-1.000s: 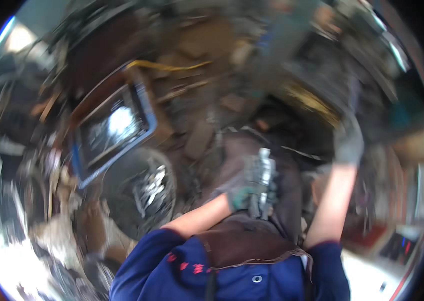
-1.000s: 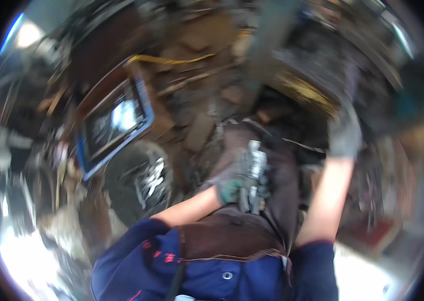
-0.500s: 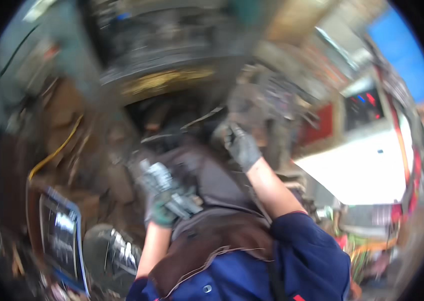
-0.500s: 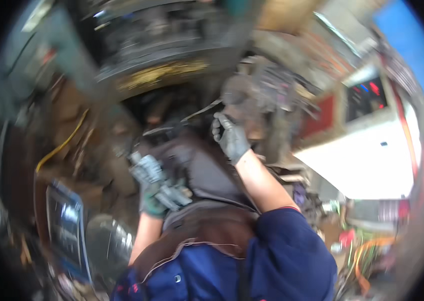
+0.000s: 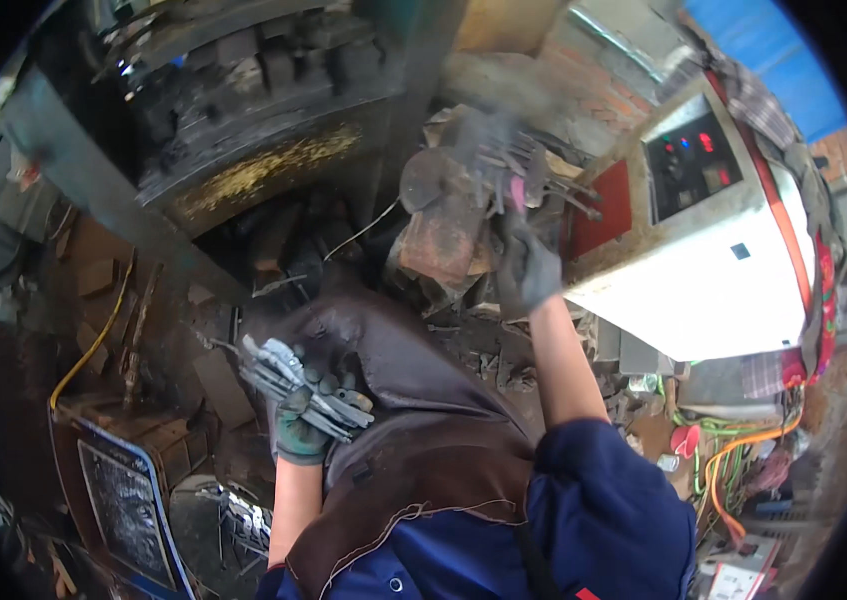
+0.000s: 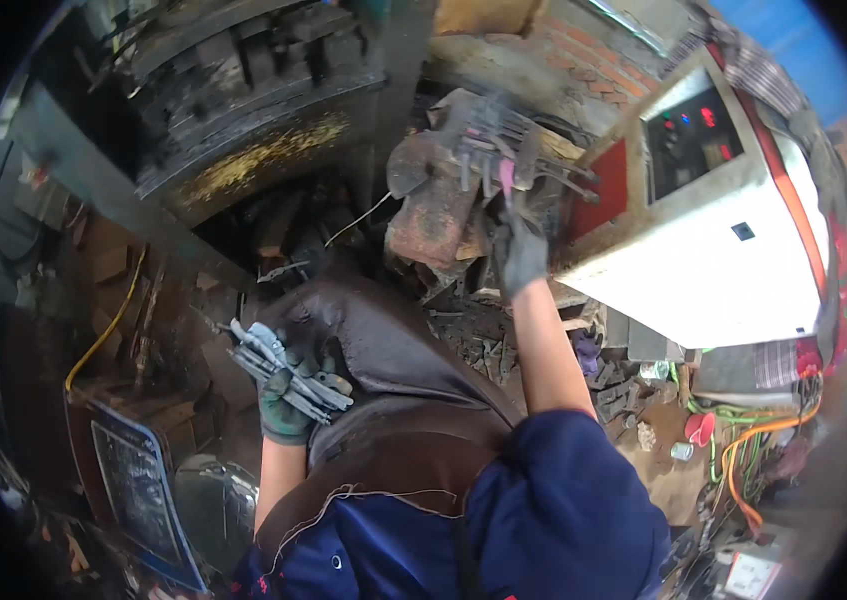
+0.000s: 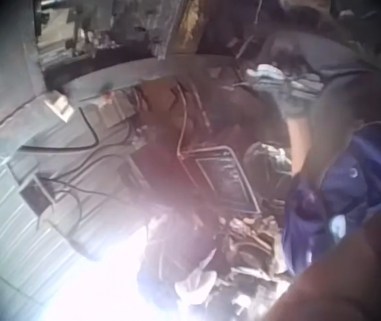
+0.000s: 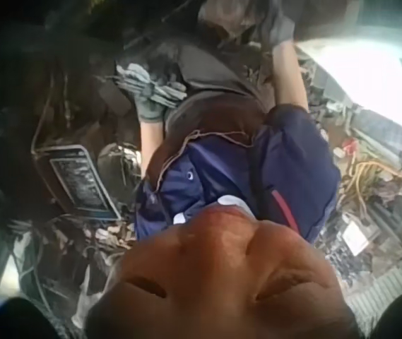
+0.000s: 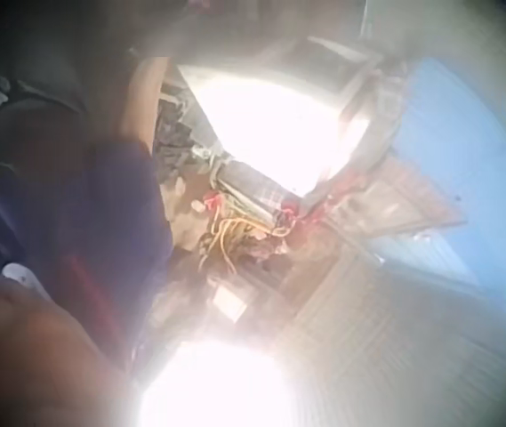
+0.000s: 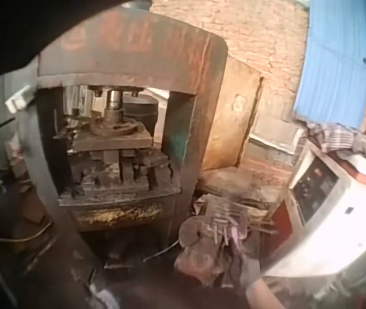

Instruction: The person repeatedly places heated metal pieces into a press machine to stamp them, cools metal pieces in a water basin, and gathers and stacks the stamped metal parts by hand.

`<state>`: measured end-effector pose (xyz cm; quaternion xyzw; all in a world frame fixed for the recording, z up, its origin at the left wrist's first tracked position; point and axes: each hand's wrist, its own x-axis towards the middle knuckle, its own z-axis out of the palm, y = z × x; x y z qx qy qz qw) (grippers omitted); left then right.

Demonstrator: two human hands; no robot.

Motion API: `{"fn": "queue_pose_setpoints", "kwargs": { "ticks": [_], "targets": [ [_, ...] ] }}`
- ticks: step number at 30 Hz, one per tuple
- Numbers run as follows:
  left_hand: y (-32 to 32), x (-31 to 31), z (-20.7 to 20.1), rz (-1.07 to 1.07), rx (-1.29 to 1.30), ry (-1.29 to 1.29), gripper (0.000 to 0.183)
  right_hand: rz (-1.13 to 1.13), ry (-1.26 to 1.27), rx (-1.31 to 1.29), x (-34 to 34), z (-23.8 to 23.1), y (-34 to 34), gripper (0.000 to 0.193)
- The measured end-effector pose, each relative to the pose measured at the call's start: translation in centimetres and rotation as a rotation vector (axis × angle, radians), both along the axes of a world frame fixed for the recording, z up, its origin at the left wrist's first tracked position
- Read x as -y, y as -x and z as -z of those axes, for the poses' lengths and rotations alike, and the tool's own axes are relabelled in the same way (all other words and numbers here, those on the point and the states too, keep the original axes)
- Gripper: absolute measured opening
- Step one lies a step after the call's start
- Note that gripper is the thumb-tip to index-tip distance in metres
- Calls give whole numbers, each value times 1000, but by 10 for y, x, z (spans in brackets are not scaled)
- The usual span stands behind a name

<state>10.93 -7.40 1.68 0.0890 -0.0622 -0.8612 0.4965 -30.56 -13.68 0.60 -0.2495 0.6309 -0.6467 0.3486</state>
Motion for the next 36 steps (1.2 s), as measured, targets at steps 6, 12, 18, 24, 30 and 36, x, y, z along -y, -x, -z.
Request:
{"fn": "queue_pose_setpoints", "kwargs": {
  "ticks": [6,12,18,24,30,36],
  "targets": [
    [-6,4,18,-7,0,-48,65,-319,359,-475,46,-100,-110,15],
    [-7,5,23,-18,-104,-38,63,-621,202,97,178,-167,-245,12],
    [-11,5,17,-14,-96,-38,57,-590,9,61,238,-177,-279,13],
    [-10,2,16,-10,-135,-59,58,-700,78,161,227,-179,-280,19],
    [-9,2,32,-19,-153,-18,57,-737,-39,193,123,-145,-216,44],
    [-6,4,40,-63,-208,-45,60,-1199,-524,-266,-16,-84,-219,31]
  ]
}}
